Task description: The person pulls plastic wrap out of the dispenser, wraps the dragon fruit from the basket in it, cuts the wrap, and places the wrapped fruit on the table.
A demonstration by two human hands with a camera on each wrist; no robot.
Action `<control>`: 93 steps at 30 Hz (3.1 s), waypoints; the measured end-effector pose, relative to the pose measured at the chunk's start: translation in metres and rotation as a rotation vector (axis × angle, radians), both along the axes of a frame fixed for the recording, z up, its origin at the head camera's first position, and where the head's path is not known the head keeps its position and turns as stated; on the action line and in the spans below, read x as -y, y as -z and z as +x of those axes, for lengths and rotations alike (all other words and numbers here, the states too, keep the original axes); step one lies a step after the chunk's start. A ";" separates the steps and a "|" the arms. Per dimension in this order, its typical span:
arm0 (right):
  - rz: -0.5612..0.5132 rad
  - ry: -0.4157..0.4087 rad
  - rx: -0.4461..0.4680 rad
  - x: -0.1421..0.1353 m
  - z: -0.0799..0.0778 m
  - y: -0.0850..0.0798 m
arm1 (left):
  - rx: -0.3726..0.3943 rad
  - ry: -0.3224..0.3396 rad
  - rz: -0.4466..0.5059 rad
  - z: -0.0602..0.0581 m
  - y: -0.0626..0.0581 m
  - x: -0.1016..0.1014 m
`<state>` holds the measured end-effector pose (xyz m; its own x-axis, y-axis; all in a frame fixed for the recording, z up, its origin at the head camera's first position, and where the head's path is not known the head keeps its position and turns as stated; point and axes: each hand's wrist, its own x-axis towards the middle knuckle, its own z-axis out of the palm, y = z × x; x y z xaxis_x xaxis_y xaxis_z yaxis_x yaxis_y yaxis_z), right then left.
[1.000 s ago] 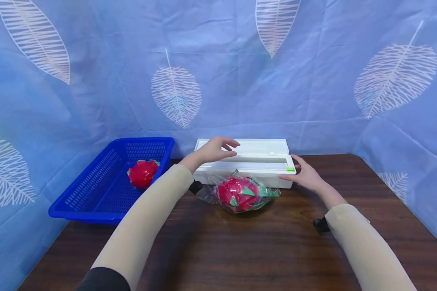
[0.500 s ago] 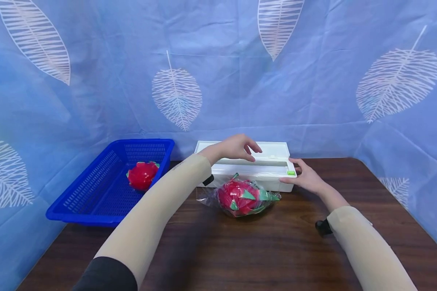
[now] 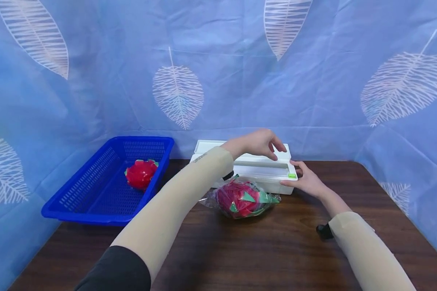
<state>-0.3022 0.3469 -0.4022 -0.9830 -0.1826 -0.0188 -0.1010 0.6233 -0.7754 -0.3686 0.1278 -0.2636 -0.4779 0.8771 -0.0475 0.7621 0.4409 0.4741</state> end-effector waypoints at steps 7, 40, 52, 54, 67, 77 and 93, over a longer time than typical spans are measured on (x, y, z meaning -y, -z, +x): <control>-0.039 -0.008 -0.010 -0.002 0.004 0.001 | 0.032 0.003 -0.009 -0.002 0.007 -0.022; -0.046 -0.059 -0.071 -0.005 0.004 0.004 | 0.011 0.111 -0.164 0.002 0.054 -0.060; -0.032 -0.040 -0.047 -0.006 0.001 0.003 | -0.060 0.134 -0.188 -0.002 0.056 -0.059; -0.026 -0.038 -0.037 -0.006 0.000 0.002 | -0.079 0.143 -0.199 -0.002 0.055 -0.058; 0.023 -0.004 -0.010 -0.007 0.000 -0.001 | -0.016 0.060 -0.246 0.000 0.045 -0.042; 0.031 -0.004 -0.021 -0.004 0.002 0.000 | 0.013 -0.007 -0.299 0.004 0.040 -0.031; 0.045 0.005 -0.004 -0.001 0.000 -0.004 | -0.001 -0.027 -0.307 0.002 0.037 -0.013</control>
<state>-0.3027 0.3477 -0.3981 -0.9840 -0.1769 -0.0227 -0.1011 0.6580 -0.7462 -0.3668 0.1412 -0.3001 -0.5010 0.8090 -0.3074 0.7488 0.5833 0.3147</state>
